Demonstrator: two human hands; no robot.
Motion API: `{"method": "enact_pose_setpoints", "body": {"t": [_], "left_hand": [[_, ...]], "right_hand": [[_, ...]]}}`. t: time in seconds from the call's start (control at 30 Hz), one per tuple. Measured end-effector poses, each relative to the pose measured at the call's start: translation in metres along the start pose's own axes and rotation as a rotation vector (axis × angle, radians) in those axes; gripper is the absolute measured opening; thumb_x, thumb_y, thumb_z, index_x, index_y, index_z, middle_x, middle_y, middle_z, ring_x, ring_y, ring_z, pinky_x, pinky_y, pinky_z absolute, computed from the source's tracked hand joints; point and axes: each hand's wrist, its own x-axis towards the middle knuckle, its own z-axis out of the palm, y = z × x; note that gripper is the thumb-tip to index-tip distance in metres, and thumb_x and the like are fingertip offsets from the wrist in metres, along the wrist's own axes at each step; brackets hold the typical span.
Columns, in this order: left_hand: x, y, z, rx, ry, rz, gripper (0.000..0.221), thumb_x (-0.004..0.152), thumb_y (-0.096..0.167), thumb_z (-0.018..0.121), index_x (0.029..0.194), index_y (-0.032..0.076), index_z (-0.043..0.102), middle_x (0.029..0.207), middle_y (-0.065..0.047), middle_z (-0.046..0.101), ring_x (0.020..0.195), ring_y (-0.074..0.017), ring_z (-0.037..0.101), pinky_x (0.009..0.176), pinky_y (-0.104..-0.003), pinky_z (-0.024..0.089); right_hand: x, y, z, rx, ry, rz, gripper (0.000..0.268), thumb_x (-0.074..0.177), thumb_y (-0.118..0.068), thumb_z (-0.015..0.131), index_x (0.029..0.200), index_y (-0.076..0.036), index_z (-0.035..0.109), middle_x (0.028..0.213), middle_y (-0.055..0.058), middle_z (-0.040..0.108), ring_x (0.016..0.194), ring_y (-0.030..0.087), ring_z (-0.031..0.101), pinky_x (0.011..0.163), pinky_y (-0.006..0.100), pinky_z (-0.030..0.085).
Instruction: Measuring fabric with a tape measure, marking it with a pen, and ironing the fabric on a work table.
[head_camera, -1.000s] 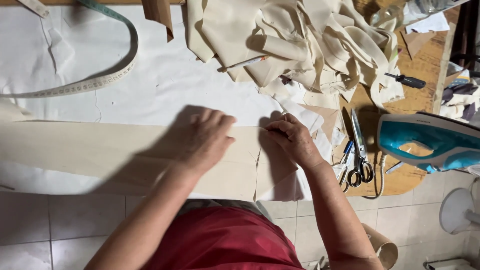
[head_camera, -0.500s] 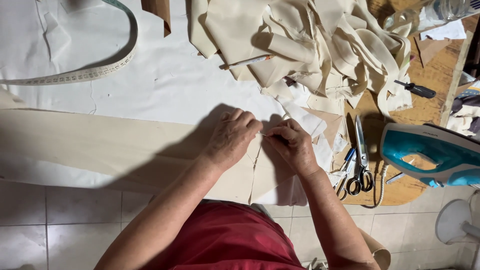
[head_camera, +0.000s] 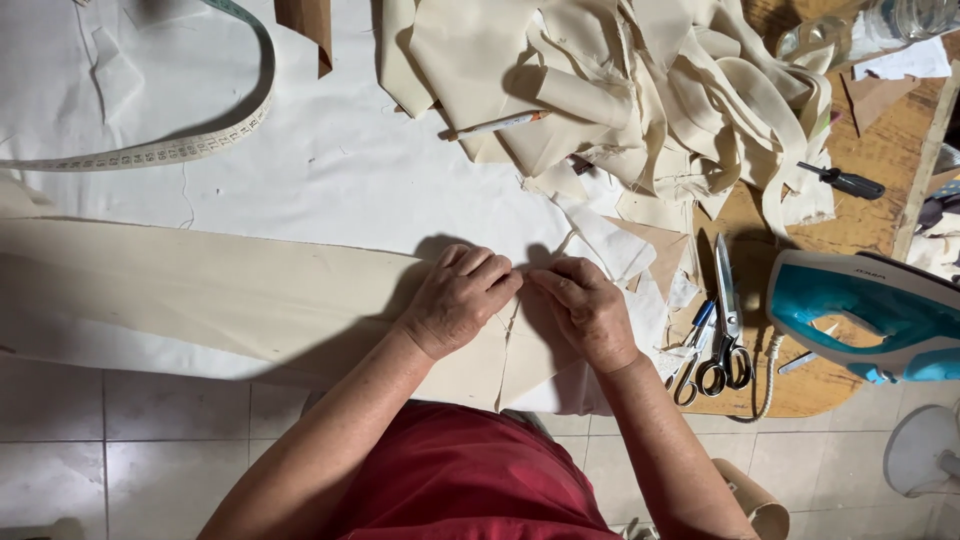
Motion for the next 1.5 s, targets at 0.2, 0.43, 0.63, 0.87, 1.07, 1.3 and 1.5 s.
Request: {"method": "enact_pose_setpoints", "body": {"t": [0.2,0.43,0.63,0.87,1.07,1.3,1.5], "left_hand": [[0.006,0.002,-0.006,0.031,0.01,0.034,0.011,0.088,0.014,0.052,0.078,0.011,0.055,0.078,-0.003,0.045,0.078,-0.0174,0.049,0.065,-0.027,0.038],[0.004,0.001,-0.005,0.052,0.004,0.043,0.011,0.089,0.014,0.051,0.08,0.01,0.056,0.078,-0.003,0.045,0.079,-0.0179,0.048,0.065,-0.028,0.039],[0.005,0.004,-0.008,0.122,-0.018,0.076,0.011,0.09,0.014,0.049,0.083,0.01,0.057,0.081,-0.003,0.045,0.082,-0.0183,0.047,0.066,-0.028,0.038],[0.006,0.01,-0.022,0.219,-0.059,0.135,0.019,0.084,0.016,0.051,0.101,0.009,0.056,0.09,-0.006,0.044,0.086,-0.0196,0.046,0.071,-0.032,0.041],[-0.001,0.006,-0.011,0.229,-0.086,0.136,0.018,0.08,0.015,0.057,0.098,0.012,0.057,0.091,-0.006,0.045,0.088,-0.0207,0.045,0.072,-0.034,0.041],[0.009,0.009,-0.026,0.247,-0.139,0.153,0.027,0.081,0.011,0.052,0.108,0.014,0.059,0.091,-0.001,0.047,0.082,-0.0187,0.045,0.066,-0.034,0.041],[0.012,0.011,-0.028,0.279,-0.151,0.173,0.025,0.081,0.01,0.052,0.105,0.014,0.058,0.088,-0.002,0.047,0.078,-0.019,0.046,0.066,-0.034,0.042]], "right_hand": [[-0.001,-0.01,-0.004,0.026,0.028,0.016,0.02,0.084,-0.004,0.056,0.101,-0.006,0.068,0.087,0.016,0.059,0.079,0.031,0.064,0.064,0.036,0.054],[-0.001,-0.014,-0.006,-0.066,0.039,-0.051,0.026,0.087,-0.004,0.048,0.106,-0.009,0.066,0.091,0.016,0.058,0.082,0.032,0.062,0.065,0.036,0.054],[0.002,-0.017,-0.002,-0.145,0.061,-0.11,0.029,0.087,0.0,0.043,0.106,-0.006,0.065,0.091,0.017,0.055,0.078,0.033,0.06,0.061,0.037,0.054],[-0.002,-0.015,-0.002,-0.172,0.047,-0.125,0.039,0.083,0.004,0.035,0.11,-0.007,0.062,0.096,0.015,0.053,0.082,0.031,0.057,0.06,0.036,0.053],[0.016,-0.054,-0.032,0.652,0.043,1.236,0.061,0.081,-0.046,0.056,0.125,-0.006,0.046,0.119,0.025,0.053,0.11,0.04,0.05,0.089,0.05,0.041],[-0.144,0.053,-0.105,0.138,1.109,0.905,0.037,0.079,0.011,0.056,0.106,-0.011,0.043,0.1,0.005,0.044,0.091,0.016,0.045,0.081,0.028,0.043],[-0.146,0.077,-0.155,-0.011,0.979,0.83,0.055,0.079,0.024,0.059,0.121,-0.002,0.035,0.122,0.018,0.041,0.116,0.03,0.04,0.1,0.042,0.039]]}}
